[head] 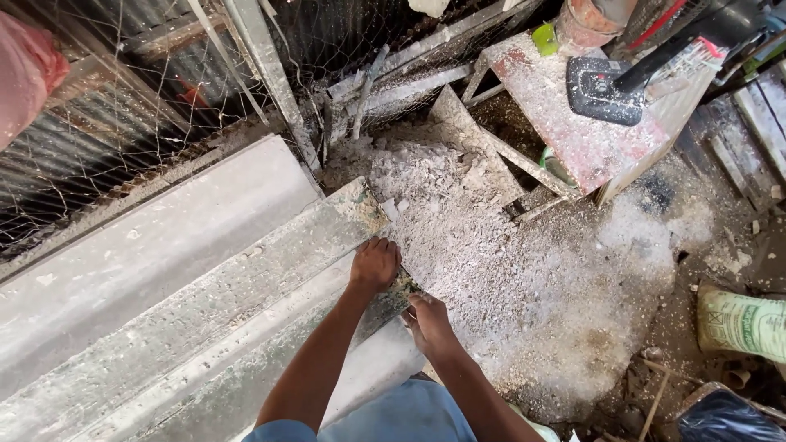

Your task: Mixing plaster in a bowl and applying it to long architectural molding pieces.

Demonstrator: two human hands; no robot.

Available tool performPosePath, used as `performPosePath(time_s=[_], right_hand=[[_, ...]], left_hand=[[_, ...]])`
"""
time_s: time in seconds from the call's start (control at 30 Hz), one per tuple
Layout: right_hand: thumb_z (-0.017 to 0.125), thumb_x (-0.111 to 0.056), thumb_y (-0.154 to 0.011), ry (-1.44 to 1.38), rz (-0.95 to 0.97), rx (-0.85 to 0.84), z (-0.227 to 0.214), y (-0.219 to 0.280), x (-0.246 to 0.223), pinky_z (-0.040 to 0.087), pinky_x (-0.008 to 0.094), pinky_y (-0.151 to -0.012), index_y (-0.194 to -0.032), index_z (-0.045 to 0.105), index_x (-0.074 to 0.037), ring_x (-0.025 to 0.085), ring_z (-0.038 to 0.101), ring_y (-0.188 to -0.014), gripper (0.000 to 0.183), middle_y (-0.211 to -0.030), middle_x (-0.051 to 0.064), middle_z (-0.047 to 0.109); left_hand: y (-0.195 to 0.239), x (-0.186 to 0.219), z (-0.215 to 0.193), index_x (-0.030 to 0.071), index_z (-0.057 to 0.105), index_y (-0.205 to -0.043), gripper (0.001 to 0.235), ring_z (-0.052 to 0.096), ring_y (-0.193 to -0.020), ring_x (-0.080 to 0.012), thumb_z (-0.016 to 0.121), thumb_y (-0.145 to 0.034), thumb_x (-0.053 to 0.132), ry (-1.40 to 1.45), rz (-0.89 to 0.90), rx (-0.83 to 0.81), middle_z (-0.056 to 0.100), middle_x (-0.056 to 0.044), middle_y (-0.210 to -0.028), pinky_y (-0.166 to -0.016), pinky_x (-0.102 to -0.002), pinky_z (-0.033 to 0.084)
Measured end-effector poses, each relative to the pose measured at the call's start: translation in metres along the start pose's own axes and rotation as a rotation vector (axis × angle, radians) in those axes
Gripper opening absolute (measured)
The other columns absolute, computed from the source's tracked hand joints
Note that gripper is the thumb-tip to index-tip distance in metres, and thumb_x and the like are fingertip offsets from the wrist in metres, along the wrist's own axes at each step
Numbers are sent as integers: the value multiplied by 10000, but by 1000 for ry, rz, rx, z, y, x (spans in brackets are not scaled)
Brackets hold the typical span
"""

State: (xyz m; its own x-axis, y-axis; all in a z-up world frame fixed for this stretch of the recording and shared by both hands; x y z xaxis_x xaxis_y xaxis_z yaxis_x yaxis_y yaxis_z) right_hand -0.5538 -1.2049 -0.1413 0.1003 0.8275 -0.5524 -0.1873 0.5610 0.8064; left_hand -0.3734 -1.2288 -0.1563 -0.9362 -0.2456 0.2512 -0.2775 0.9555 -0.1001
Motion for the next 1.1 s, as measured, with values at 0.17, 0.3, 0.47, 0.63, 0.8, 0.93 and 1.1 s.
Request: performPosePath(time_s=[0.17,0.3,0.47,0.63,0.8,0.93,1.1], right_hand=[[663,-46,-925,-6,6,17,-1,-7,6,543,457,-947,-1244,484,66,256,573,-952,382,-1117,160,472],[680,-115,-968,-10,-12,9,-5,-12,9,531,498,-951,-1353,421,123,295,585,-1010,522,-1215,228,478],[708,-197,-987,39,-50,2,-18,-16,13,570,460,-904,-1395,385,147,281,578,-967,624,-1190,227,490],[598,-189,-1077,85,-63,-114,-66,-93,68,545,624,-1046,-1429,312,195,505,539,-1269,594,-1381,370,452],[634,-199,-1052,59,-86,-85,-71,-98,72,577,536,-985,-1394,426,160,402,630,-1146,538,-1236,280,550],[646,-196,-1044,44,-97,-142,-73,-95,69,576,554,-968,-1382,468,138,376,651,-1106,506,-1201,247,588],[625,-211,-1060,32,-85,-191,-87,-117,82,558,579,-1004,-1426,439,132,402,641,-1152,535,-1258,282,584]], left_hand=[[0,-3,1,123,678,-961,419,681,-980,-268,368,-1049,390,-16,-4,-57,699,-85,-903,-879,-393,519],[0,2,-3,68,671,-982,486,683,-964,-315,317,-1091,383,35,-36,-75,689,-138,-893,-868,-431,534],[13,17,-11,62,685,-939,438,699,-905,-315,412,-1066,380,31,-95,-26,678,-128,-821,-798,-432,570],[17,35,-47,30,655,-941,434,753,-801,-369,469,-1013,416,196,-184,-201,674,-162,-831,-655,-491,625],[12,39,-64,8,642,-1041,470,742,-899,-409,460,-995,439,233,-201,-385,661,-191,-949,-707,-521,618],[15,51,-85,-6,645,-1054,458,740,-902,-423,501,-968,420,207,-186,-366,660,-189,-948,-727,-536,620],[12,56,-92,7,649,-1026,453,751,-881,-408,516,-978,438,202,-181,-371,677,-184,-918,-728,-531,621]])
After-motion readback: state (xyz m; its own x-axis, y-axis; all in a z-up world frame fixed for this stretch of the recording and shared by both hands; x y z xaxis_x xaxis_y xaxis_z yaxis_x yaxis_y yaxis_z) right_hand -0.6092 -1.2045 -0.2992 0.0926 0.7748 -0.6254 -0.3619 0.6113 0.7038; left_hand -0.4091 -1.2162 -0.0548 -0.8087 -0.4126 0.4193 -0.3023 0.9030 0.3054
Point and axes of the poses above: each hand's wrist, its own y-axis away from the middle knuckle, its own z-axis out of the palm, x = y × z, the point moved 3 cm from there along -y, towards the middle knuckle
